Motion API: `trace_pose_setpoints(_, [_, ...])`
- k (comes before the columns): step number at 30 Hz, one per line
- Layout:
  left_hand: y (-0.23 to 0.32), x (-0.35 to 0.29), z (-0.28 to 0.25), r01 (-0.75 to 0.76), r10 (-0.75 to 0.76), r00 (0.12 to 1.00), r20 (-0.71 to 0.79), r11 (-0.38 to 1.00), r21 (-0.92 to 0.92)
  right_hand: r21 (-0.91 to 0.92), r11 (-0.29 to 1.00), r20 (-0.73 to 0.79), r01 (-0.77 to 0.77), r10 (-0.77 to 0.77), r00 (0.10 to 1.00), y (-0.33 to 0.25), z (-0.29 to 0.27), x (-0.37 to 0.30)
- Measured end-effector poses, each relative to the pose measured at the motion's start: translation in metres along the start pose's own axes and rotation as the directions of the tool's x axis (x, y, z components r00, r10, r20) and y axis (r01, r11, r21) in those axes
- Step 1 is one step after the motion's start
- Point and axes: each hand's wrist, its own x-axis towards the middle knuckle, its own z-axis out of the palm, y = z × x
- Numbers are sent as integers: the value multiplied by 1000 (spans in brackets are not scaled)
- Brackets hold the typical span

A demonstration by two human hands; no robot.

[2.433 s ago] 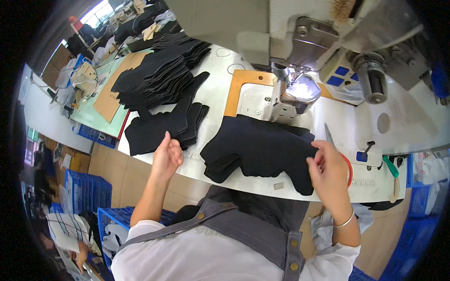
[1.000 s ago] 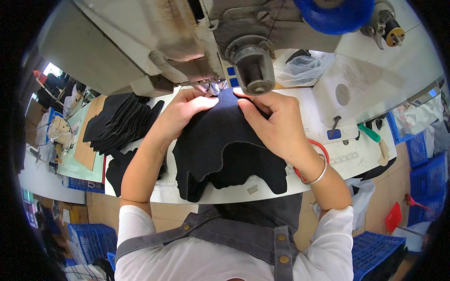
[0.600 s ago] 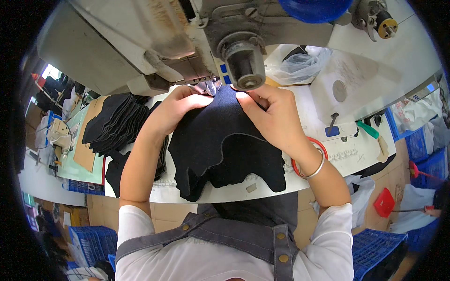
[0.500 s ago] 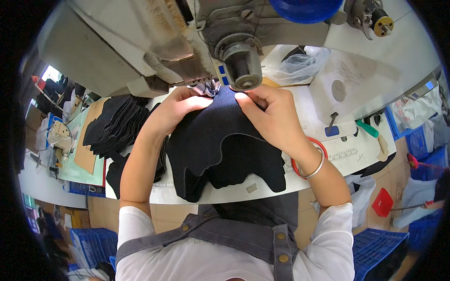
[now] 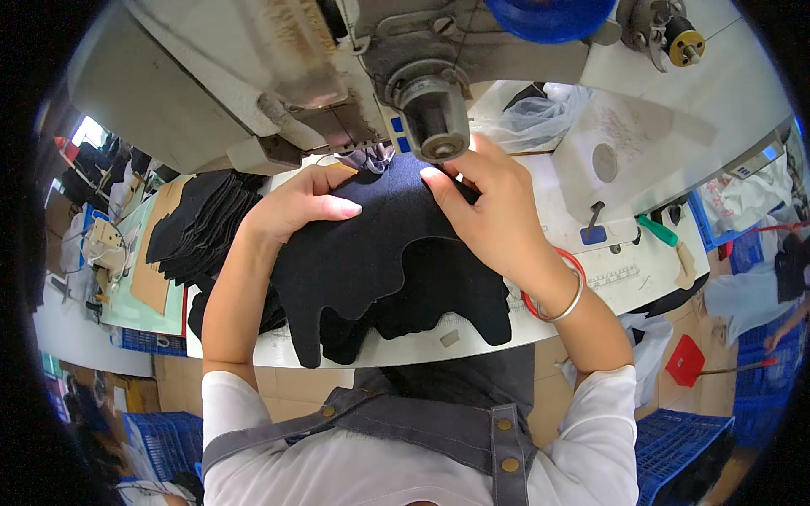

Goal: The person is using an industrial sewing machine to stitch together black fabric pieces for a shoe upper.

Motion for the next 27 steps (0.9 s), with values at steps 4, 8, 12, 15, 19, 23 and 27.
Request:
trace_pose_setpoints(4, [-5,1,1,-21,20,999,-45,999,-27,-162,973,-110,162,-181,977,0,0,-8])
trace_pose_setpoints(8, [-10,4,4,-53,49,993,-109,998,-41,-200,965,-124,168,-195,973,-2,-4,-20])
trace_pose_setpoints(12, [-9,3,15,-103,84,977,-197,991,-85,-226,945,-77,236,-258,963,-7,-10,-28])
trace_pose_setpoints(15, [-6,1,25,-98,57,960,-273,986,-138,-210,942,-74,261,-282,957,-9,-11,-37])
trace_pose_setpoints(19, [-11,2,28,-157,85,946,-314,965,-210,-87,974,-20,209,-211,977,-18,-8,-56])
trace_pose_setpoints(23, [-16,7,36,-233,153,914,-376,956,-179,281,960,203,13,-73,976,-28,0,-71])
trace_pose_setpoints(27, [-15,6,49,-287,169,873,-457,936,-203,437,878,326,-196,49,944,-43,4,-80])
